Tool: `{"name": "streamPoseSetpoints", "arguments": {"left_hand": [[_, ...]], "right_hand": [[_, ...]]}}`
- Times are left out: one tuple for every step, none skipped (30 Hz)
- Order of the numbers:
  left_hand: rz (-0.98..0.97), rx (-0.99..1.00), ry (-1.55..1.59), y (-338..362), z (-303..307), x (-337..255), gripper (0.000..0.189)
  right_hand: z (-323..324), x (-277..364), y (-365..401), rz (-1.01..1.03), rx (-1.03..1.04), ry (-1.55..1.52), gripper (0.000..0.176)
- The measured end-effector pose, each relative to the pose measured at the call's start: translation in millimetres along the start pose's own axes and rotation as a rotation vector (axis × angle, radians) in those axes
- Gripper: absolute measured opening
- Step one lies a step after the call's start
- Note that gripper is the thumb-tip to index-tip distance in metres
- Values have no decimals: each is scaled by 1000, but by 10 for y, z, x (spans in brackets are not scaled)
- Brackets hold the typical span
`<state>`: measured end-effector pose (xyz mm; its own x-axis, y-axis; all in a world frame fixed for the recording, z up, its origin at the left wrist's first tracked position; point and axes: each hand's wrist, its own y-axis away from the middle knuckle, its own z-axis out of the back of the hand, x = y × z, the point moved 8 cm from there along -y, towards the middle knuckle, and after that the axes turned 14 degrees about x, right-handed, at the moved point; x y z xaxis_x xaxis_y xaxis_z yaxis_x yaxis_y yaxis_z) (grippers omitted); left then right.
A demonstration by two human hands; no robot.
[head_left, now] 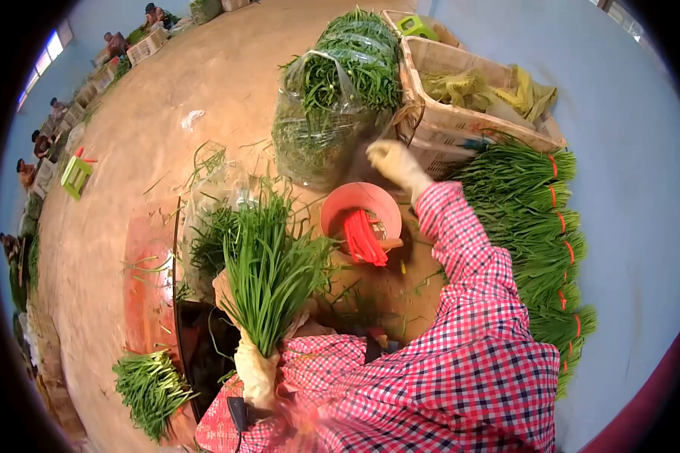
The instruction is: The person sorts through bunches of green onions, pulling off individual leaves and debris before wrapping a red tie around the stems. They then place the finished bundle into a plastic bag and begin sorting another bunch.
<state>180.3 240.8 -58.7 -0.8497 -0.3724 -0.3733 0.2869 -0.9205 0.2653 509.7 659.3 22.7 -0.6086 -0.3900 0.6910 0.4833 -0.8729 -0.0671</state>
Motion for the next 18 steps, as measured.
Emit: {"name": "streamPoseSetpoints", "arguments": {"left_hand": [[-17, -15, 50, 14, 21, 2, 65], [-70, -14, 123, -20, 55, -41, 66], [-106, -10, 202, -74, 101, -95, 67], [-108, 3, 285, -41, 129, -103, 68], [-131, -7, 335, -7, 160, -141, 69], [-126, -17, 382, 26, 189, -128, 71], [-16, 52, 372, 28, 167, -67, 73], [77, 107, 370, 0, 135, -9, 76], [94, 103, 312, -5, 51, 92, 79], [88, 90, 259, -67, -23, 148, 83], [128, 120, 198, -94, -57, 182, 88], [159, 153, 131, -102, -64, 149, 93], [173, 194, 62, -112, -89, 163, 100], [155, 183, 12, -112, -83, 155, 102], [169, 193, -35, -112, -86, 126, 104], [179, 204, -85, -112, -93, 100, 105], [157, 170, -169, -109, -117, 74, 110], [145, 148, -276, -99, -140, 37, 112]], "right_hand": [[-309, 50, 184, -123, 136, -3, 25], [-597, 172, 305, -126, 320, -109, 22], [-729, 359, 429, -146, 466, -43, 25], [-953, 573, 583, -161, 646, 16, 28], [-1115, 669, 670, -136, 710, -18, 32], [-1310, 710, 760, -108, 797, -64, 37], [-1483, 797, 822, -5, 877, -32, 39], [-1595, 923, 816, 111, 933, 5, 41], [-1692, 1029, 957, 13, 1042, 68, 40], [-1666, 1168, 1093, -83, 1123, 157, 39], [-1705, 1371, 1192, -10, 1244, 237, 37], [-1668, 1551, 1298, 65, 1352, 312, 35], [-1621, 1792, 1352, -33, 1387, 203, 32], [-1575, 2011, 1411, -138, 1415, 96, 29], [-1515, 2220, 1409, 19, 1389, 73, 30], [-1442, 2427, 1406, 173, 1354, 44, 31], [-1347, 2694, 1382, 261, 1312, 12, 24], [-1341, 2879, 1309, 410, 1202, -58, 23]]}}
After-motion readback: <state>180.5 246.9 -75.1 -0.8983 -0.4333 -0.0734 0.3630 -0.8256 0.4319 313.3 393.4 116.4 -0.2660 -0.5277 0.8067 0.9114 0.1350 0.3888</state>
